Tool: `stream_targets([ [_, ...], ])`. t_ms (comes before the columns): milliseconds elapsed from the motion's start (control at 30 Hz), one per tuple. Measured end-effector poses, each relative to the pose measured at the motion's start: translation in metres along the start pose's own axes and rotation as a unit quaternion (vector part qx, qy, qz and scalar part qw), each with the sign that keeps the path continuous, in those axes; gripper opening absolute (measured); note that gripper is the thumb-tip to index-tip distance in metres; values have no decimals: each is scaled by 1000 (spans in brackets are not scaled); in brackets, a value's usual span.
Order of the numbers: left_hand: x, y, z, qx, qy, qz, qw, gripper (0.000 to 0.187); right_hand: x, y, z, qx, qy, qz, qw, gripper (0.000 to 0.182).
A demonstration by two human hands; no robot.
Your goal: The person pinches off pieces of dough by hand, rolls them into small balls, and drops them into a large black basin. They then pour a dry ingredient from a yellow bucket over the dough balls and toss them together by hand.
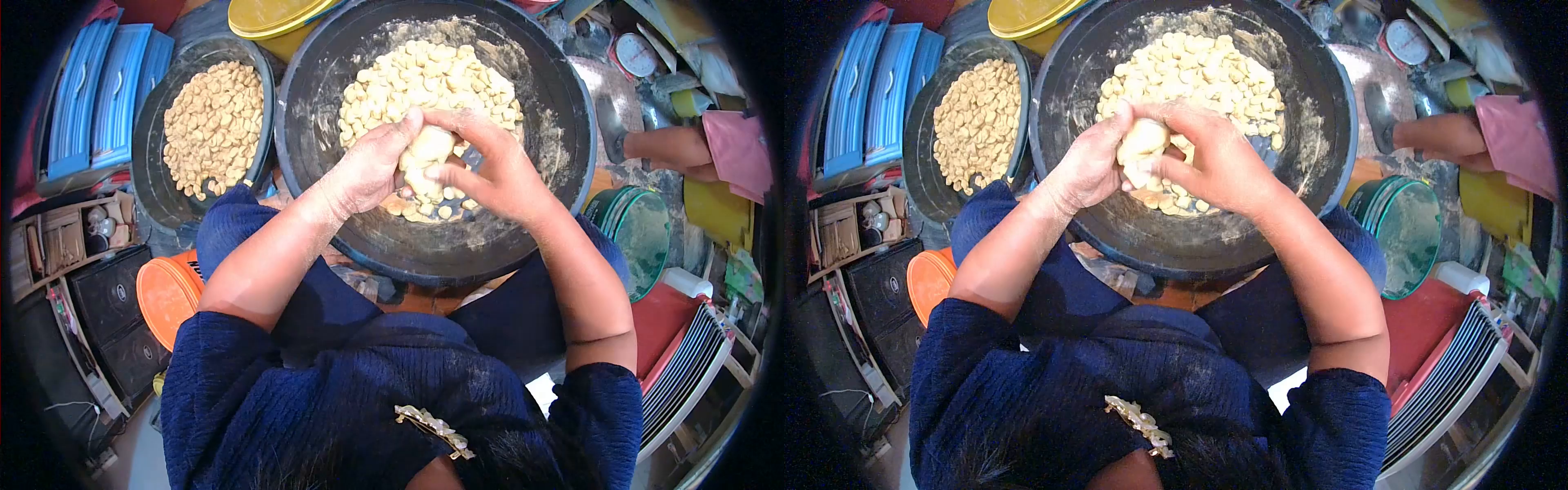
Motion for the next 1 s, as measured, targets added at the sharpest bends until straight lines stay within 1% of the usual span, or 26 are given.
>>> stream_targets([
  [33, -1, -1, 1, -16, -14, -1, 1000, 50, 0, 4, 3, -19, -6, -4, 1000, 34],
  [67, -3, 0, 10, 7, -68, 1, 998, 48, 3, 14, -3, 46, 10, 34, 998, 31],
  [100, -3, 3, 12, 7, -68, 1, 998, 48, 5, 26, -10, 110, 25, 72, 991, 27],
  [133, -3, 6, 14, 71, -80, -1, 994, 50, 5, 42, -21, 192, 71, 111, 972, 22],
  [167, -3, 7, 14, 134, -90, -3, 987, 53, 4, 50, -39, 167, 122, 139, 968, 25],
  [200, -2, 4, 10, 87, -71, -21, 993, 48, 5, 51, -49, 206, 135, 170, 954, 28],
  [233, -2, 4, 9, 86, -71, -21, 994, 48, 4, 54, -55, 245, 148, 201, 937, 32],
  [267, -2, 8, 11, 50, -71, -6, 996, 49, 4, 50, -61, 171, 167, 193, 951, 44],
  [300, -2, 12, 12, 13, -70, 8, 997, 51, 3, 51, -61, 171, 167, 193, 952, 44],
  [333, -1, 10, 10, 13, -70, 8, 997, 51, 5, 43, -55, 38, 132, 170, 976, 49],
  [367, 1, 12, 11, -33, -87, 30, 995, 57, 5, 38, -47, -95, 94, 144, 980, 54],
  [400, 1, 16, 14, -79, -102, 51, 990, 63, 4, 38, -33, -83, 51, 133, 986, 63],
  [433, 1, 14, 14, -79, -102, 50, 990, 63, 4, 26, -18, -19, 10, 60, 998, 63],
  [500, 2, 22, 13, -156, -64, 86, 982, 74, -5, 20, 10, 33, -83, 96, 991, 65],
  [533, -1, 22, 13, -153, -54, 59, 985, 79, -4, 7, 10, -6, -41, 9, 999, 61],
  [567, 1, 20, 11, -153, -54, 59, 985, 79, -4, 6, 9, -5, -41, 9, 999, 61],
  [633, 4, 23, 7, -148, -55, 89, 983, 70, -3, 19, 17, -20, -104, 101, 989, 59],
  [667, 4, 24, 6, -148, -55, 89, 983, 70, -3, 20, 18, -20, -104, 101, 989, 59],
  [733, 2, 22, 8, -70, -58, 47, 995, 64, -2, 9, 7, -69, -12, 10, 997, 44],
  [767, 1, 21, 9, -71, -56, 48, 995, 64, -2, 10, 10, -69, -14, 10, 997, 44],
  [800, 2, 28, 2, 96, -24, 106, 989, 65, -2, 16, 9, 0, -8, 41, 999, 42],
  [833, 1, 37, -1, 261, 10, 160, 952, 66, -1, 22, 8, 69, -3, 71, 995, 39],
  [867, 1, 41, -4, 316, 49, 185, 929, 58, 0, 21, 8, 69, -6, 71, 995, 39],
  [900, 1, 42, -8, 315, 51, 184, 930, 58, 0, 19, 4, 65, 0, 74, 995, 37],
  [967, 8, 16, -13, 162, 7, 43, 986, 42, 1, 21, 0, 60, 8, 75, 995, 35],
  [1000, 9, 17, -12, 150, -4, 45, 988, 33, 2, 35, 0, 138, 12, 123, 983, 35],
])
Point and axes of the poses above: each hand's wrist, its own x-axis towards the middle knuckle, its own z-axis out of the palm, y = z × x, the point moved 9 cm from there along x, towards the middle knuckle, and after that the axes turned 9 degrees about z, right-handed, at the moved point
